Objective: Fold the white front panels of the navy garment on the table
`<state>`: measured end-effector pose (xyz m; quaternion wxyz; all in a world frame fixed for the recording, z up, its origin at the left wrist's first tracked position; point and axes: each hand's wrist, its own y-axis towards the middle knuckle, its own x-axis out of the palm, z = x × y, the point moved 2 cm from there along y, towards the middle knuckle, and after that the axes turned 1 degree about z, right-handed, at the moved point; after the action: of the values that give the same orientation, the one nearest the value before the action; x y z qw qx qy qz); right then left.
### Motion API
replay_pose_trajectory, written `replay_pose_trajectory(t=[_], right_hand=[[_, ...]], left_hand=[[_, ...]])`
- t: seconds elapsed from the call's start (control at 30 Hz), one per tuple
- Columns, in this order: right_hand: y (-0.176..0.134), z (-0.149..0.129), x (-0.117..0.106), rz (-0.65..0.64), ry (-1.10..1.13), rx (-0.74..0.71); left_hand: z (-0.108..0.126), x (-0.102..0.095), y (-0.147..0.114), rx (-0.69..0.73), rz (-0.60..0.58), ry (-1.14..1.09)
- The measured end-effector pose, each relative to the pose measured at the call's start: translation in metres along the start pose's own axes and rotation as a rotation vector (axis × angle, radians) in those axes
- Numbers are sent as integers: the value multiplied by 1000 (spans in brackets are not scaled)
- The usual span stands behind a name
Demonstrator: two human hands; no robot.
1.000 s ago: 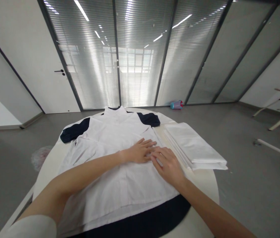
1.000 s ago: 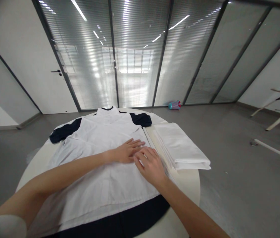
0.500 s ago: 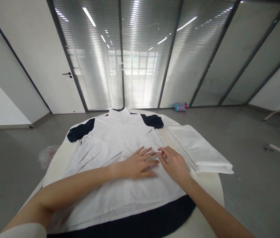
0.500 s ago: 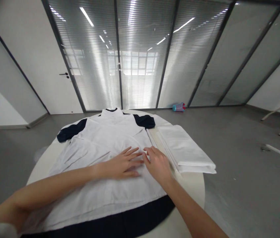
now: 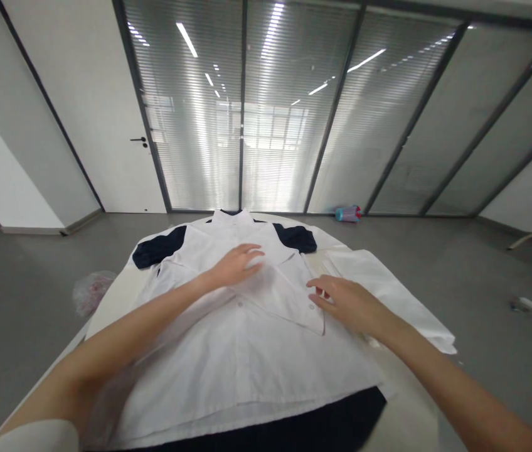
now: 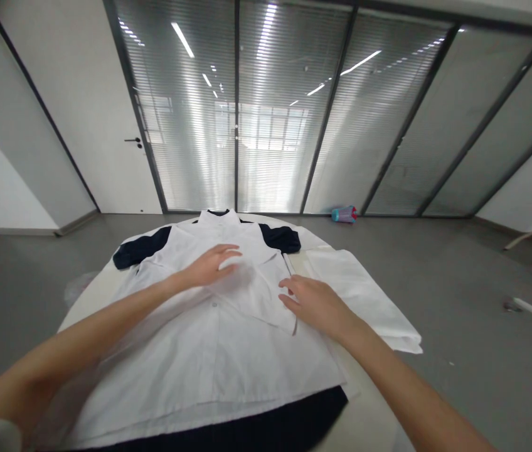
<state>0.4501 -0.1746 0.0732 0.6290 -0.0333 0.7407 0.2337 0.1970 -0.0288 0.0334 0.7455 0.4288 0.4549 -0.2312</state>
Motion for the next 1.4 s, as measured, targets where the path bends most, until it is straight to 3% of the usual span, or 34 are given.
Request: replay_pose_trajectory(t=[0.1, 0.2, 0.37, 0.57, 0.63, 0.7, 0.83, 0.93, 1.03, 1.2, 1.4], right_hand=[[18, 9, 8, -108, 77, -208], [45, 17, 21, -167, 47, -266], [98, 23, 41, -324, -25, -236], [156, 22, 56, -388, -53, -171], [175, 23, 62, -392, 7, -96], [195, 26, 70, -381, 70, -24], [230, 31, 88, -341, 148, 60], [245, 31, 106, -319, 222, 114], [250, 31, 126, -307, 296, 142], [249, 37, 147, -247, 402, 190], [256, 49, 159, -172, 603, 328]], left_hand=[[-76, 1, 15, -258, -17, 70], [-116, 18, 11, -332, -105, 81], [-123, 42, -3, -333, -189, 98], [-117, 40, -12, -287, -227, 105], [-121, 37, -11, -324, -164, -33], [-134, 31, -4, -448, -7, -257], [-183, 13, 20, -739, 272, -493], [-217, 1, 37, -875, 341, -591], [-237, -4, 48, -947, 366, -739], [-252, 3, 60, -992, 426, -879], [-254, 19, 65, -924, 517, -768]])
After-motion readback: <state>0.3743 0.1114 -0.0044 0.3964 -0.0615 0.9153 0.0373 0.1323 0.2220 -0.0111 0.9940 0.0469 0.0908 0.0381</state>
